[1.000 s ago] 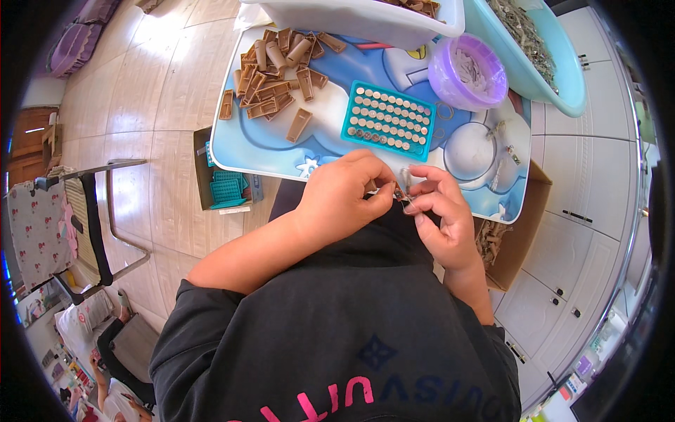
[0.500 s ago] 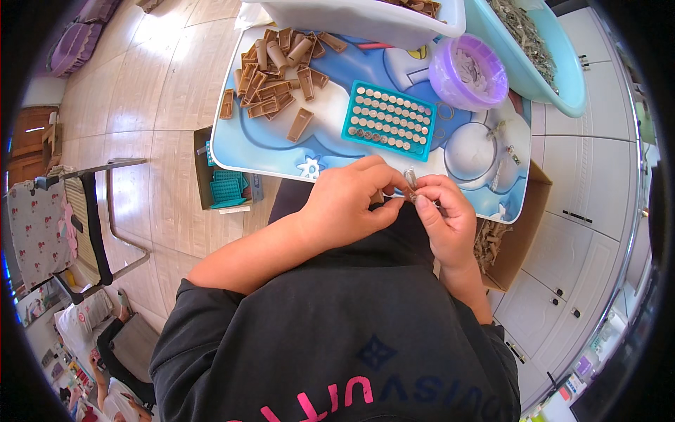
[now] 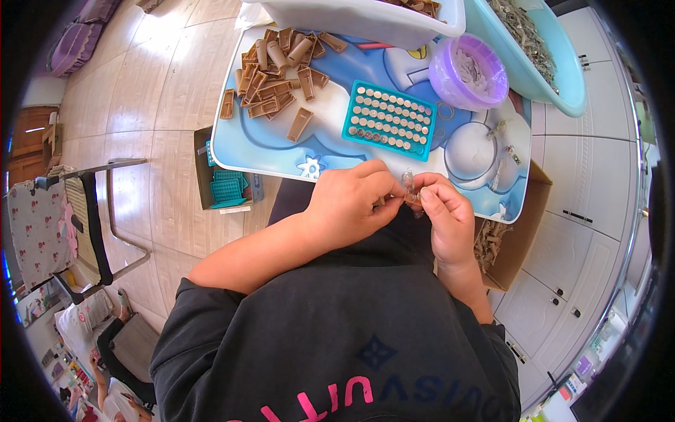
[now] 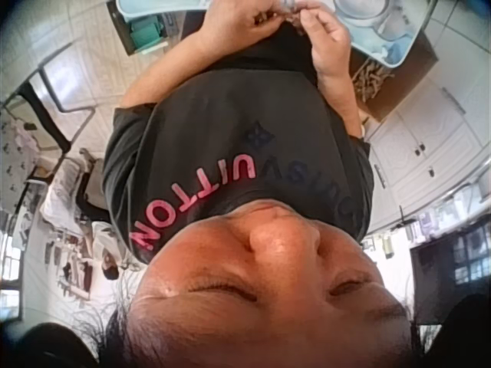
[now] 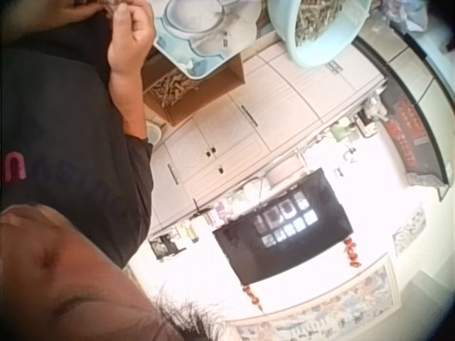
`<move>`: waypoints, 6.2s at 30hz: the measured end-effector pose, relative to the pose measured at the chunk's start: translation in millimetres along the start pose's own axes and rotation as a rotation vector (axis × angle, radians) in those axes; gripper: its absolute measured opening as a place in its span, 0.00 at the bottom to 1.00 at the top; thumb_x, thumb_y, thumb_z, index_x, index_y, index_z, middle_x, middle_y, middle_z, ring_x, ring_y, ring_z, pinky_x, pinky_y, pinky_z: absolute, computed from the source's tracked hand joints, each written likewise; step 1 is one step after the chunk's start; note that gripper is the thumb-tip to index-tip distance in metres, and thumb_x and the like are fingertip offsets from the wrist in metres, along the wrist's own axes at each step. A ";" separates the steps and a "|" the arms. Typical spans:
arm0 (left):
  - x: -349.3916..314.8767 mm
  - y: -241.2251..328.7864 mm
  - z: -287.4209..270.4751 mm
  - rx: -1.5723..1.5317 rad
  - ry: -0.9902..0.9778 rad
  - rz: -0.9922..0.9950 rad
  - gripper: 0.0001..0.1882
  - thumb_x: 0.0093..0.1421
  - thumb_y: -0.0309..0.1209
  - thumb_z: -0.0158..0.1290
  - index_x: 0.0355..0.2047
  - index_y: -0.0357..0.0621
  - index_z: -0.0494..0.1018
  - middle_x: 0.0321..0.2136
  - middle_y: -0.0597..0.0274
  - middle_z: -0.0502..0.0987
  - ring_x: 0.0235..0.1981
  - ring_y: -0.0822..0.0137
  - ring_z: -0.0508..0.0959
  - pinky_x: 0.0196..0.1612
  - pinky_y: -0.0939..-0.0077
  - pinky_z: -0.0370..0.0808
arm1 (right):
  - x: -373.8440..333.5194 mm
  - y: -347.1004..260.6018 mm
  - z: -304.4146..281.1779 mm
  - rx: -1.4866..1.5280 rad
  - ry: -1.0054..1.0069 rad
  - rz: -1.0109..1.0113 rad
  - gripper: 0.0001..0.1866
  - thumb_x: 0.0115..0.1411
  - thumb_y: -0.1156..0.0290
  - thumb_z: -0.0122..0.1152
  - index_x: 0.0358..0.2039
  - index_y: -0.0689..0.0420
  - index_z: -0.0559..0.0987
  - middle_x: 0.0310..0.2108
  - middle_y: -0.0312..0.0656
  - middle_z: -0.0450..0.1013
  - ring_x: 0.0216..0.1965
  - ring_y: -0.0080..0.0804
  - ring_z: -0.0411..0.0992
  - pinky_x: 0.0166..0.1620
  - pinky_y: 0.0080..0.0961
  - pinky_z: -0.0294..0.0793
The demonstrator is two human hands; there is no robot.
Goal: The person assembles small brown components with silver pieces and string by hand, then places the assembled items into a tray.
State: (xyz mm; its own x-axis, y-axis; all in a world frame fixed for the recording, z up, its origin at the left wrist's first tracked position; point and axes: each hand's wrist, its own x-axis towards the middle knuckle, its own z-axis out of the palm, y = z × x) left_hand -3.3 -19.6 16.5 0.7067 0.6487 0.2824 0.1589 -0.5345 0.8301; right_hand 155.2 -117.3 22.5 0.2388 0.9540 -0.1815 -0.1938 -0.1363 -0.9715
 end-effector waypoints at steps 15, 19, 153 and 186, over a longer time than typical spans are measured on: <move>-1.8 0.3 10.2 -0.095 0.111 -0.030 0.06 0.45 0.22 0.61 0.25 0.41 0.76 0.21 0.62 0.73 0.15 0.73 0.71 0.18 0.80 0.66 | 2.6 11.4 7.1 0.003 0.165 -0.092 0.10 0.63 0.72 0.51 0.26 0.62 0.73 0.37 0.40 0.68 0.35 0.22 0.68 0.41 0.19 0.68; -0.3 3.5 6.1 -0.025 0.088 -0.029 0.06 0.45 0.22 0.60 0.25 0.42 0.76 0.20 0.62 0.72 0.15 0.72 0.72 0.18 0.80 0.67 | 4.1 10.6 7.4 -0.260 0.193 -0.261 0.08 0.61 0.74 0.54 0.25 0.63 0.72 0.36 0.41 0.68 0.35 0.24 0.68 0.40 0.20 0.68; -3.2 -6.7 20.3 -0.446 -0.264 -0.536 0.12 0.54 0.34 0.60 0.32 0.39 0.72 0.24 0.72 0.71 0.20 0.81 0.63 0.23 0.84 0.64 | 10.6 14.7 -9.3 0.625 0.111 0.156 0.13 0.63 0.62 0.51 0.34 0.61 0.75 0.18 0.33 0.64 0.25 0.25 0.63 0.32 0.23 0.63; 9.2 -5.8 5.6 -0.686 0.141 -0.592 0.08 0.55 0.22 0.56 0.35 0.35 0.71 0.34 0.61 0.76 0.39 0.72 0.76 0.44 0.82 0.72 | 10.7 11.6 7.6 0.200 0.078 0.263 0.09 0.56 0.78 0.59 0.38 0.63 0.73 0.27 0.40 0.72 0.28 0.25 0.74 0.31 0.19 0.75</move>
State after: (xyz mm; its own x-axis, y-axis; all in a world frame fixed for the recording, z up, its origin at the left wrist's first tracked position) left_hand 6.2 -13.6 11.5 0.5425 0.7983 -0.2614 -0.0080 0.3161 0.9487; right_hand 148.3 -106.7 10.5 0.2261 0.8686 -0.4409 -0.4394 -0.3130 -0.8420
